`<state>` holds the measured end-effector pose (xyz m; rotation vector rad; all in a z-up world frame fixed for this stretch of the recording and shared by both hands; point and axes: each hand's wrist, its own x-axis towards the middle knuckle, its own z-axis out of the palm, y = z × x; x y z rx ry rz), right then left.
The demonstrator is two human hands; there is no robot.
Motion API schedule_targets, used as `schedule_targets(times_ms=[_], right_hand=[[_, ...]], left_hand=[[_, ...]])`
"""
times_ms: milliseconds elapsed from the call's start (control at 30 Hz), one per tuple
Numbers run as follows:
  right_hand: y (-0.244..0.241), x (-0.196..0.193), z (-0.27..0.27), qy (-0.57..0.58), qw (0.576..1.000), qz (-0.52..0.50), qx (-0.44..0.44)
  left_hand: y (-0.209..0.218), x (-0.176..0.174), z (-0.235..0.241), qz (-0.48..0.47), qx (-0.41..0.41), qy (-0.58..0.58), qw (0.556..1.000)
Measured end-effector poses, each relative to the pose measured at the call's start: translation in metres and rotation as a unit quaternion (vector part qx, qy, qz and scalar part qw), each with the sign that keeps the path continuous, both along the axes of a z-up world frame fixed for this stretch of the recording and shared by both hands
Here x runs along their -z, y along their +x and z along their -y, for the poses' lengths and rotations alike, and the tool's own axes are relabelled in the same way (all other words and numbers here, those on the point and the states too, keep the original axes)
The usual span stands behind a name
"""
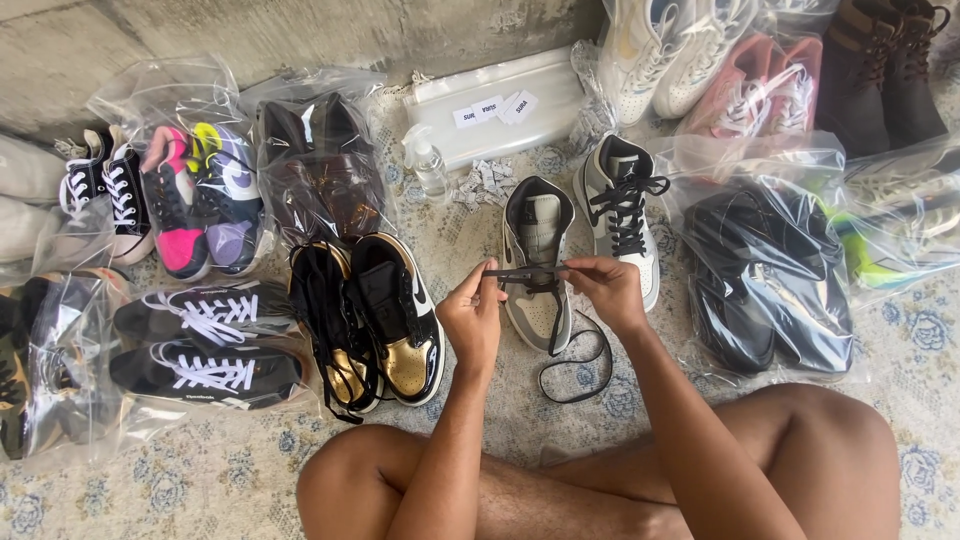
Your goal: The person sits cross-legged on a rug and laces a pair of white and grey high-top sneakers. They thread the black laces through the eyelets and tie them into a knot.
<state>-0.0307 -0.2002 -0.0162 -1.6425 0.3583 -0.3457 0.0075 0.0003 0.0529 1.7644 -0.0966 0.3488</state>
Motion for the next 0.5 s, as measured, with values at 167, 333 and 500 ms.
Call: schedule_targets(times_ms=[167,333,500], right_hand=[[-0.002,-0.021,0.001,0.042,0.998,-0.017,-0.038],[-0.001,-0.039,0.004,0.051,0.996,-0.022,-0.068],[-0.008,-0.020,0.016,0.062,0.996,-0.016,-0.058]], left_hand=[[0.000,-0.002,0.000,-0.030,0.013,-0.012,0.999],[0.002,0.008,-0.001,-0.014,0.047,-0.021,0.999],[-0.001,0.013,0.001,0.022,0.118,-0.028,0.992]])
